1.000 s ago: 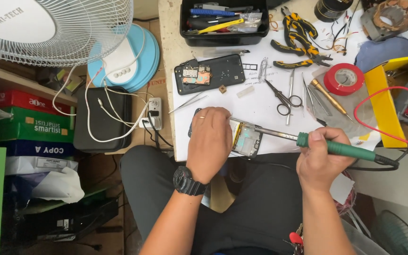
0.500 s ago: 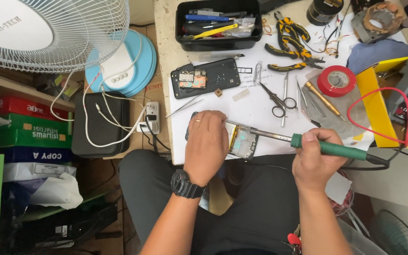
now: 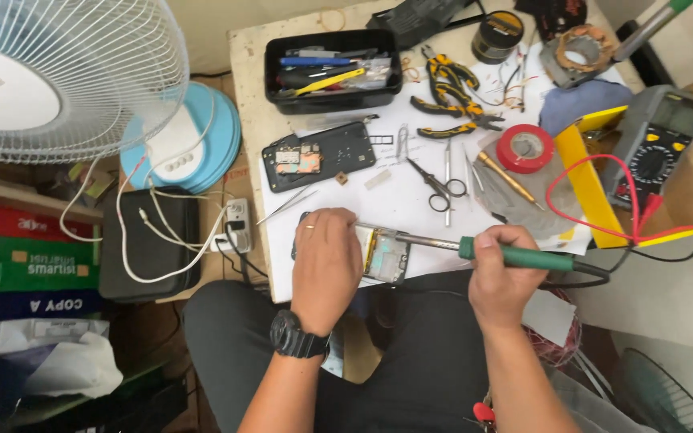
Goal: The person works on a disassembled smartphone, using a soldering iron to heat a small component and tweezers to position it. The person then uses a plastic spudger to pry and adjust parts on the phone's internal assembly.
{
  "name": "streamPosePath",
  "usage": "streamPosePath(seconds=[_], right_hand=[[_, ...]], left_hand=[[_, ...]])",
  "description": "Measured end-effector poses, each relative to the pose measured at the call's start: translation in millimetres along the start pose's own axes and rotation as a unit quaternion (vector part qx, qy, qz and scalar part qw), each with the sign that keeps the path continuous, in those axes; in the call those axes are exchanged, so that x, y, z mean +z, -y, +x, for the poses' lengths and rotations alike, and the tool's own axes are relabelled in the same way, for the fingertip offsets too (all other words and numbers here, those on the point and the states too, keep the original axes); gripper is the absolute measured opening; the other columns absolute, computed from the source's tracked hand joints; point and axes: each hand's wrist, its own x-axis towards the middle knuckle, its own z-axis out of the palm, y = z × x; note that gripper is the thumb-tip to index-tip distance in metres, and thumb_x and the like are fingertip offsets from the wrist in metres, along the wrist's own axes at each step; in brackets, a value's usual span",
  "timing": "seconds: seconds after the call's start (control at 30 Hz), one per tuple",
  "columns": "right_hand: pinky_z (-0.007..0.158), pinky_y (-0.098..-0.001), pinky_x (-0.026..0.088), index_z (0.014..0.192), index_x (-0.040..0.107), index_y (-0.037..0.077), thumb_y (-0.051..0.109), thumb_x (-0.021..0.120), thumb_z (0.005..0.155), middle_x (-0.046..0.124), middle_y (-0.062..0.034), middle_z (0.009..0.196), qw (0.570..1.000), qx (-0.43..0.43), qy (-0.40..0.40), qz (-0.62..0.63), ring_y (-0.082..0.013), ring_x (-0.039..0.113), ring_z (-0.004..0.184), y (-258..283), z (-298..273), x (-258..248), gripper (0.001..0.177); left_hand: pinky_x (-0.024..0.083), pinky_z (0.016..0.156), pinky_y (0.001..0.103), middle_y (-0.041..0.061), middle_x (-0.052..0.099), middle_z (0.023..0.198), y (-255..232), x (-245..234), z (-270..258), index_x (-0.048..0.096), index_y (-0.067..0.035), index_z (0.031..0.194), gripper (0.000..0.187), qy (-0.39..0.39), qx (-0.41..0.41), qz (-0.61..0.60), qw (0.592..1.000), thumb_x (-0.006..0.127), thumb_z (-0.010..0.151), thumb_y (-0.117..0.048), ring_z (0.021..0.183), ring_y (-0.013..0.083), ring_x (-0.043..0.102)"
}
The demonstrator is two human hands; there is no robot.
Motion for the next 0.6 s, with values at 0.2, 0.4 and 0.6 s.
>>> streamPosePath(seconds=[0.2,0.4,0.6], right_hand=[[0.053,-0.025,0.044,0.088,0.073,0.003,0.018,0.076,0.103,0.047,-0.0065,0.045,0.999,0.012,0.019,-0.027,-0.0123,0.052,0.047,4.6,-0.5,-2.0,0.022],[0.053,-0.0237,0.044,0.088,0.074,0.004,0.019,0.076,0.104,0.049,-0.0045,0.045,0.999,0.009,0.02,-0.024,-0.0106,0.052,0.046,0.1,-2.5,-3.6,0.022],[0.054,-0.0228,0.044,0.088,0.074,0.005,0.021,0.076,0.105,0.05,-0.005,0.044,0.999,0.003,0.026,-0.028,-0.011,0.052,0.045,1.8,-1.1,-3.6,0.024]], left_hand=[[0.056,0.114,0.05,0.014,0.075,0.11,-3.2,-4.6,2.5,0.071,-0.002,0.119,0.017,0.017,-0.012,-0.001,1.0,0.07,0.106,0.008,0.12,0.0368,0.076],[0.056,0.114,0.05,0.013,0.075,0.11,-5.0,-6.4,3.3,0.071,-0.003,0.119,0.016,0.023,-0.02,0.004,1.0,0.069,0.106,0.007,0.121,0.0361,0.077],[0.055,0.116,0.049,0.014,0.076,0.11,-6.1,-6.2,3.7,0.073,-0.003,0.119,0.017,0.026,-0.029,0.007,0.999,0.072,0.105,0.007,0.121,0.0353,0.077]])
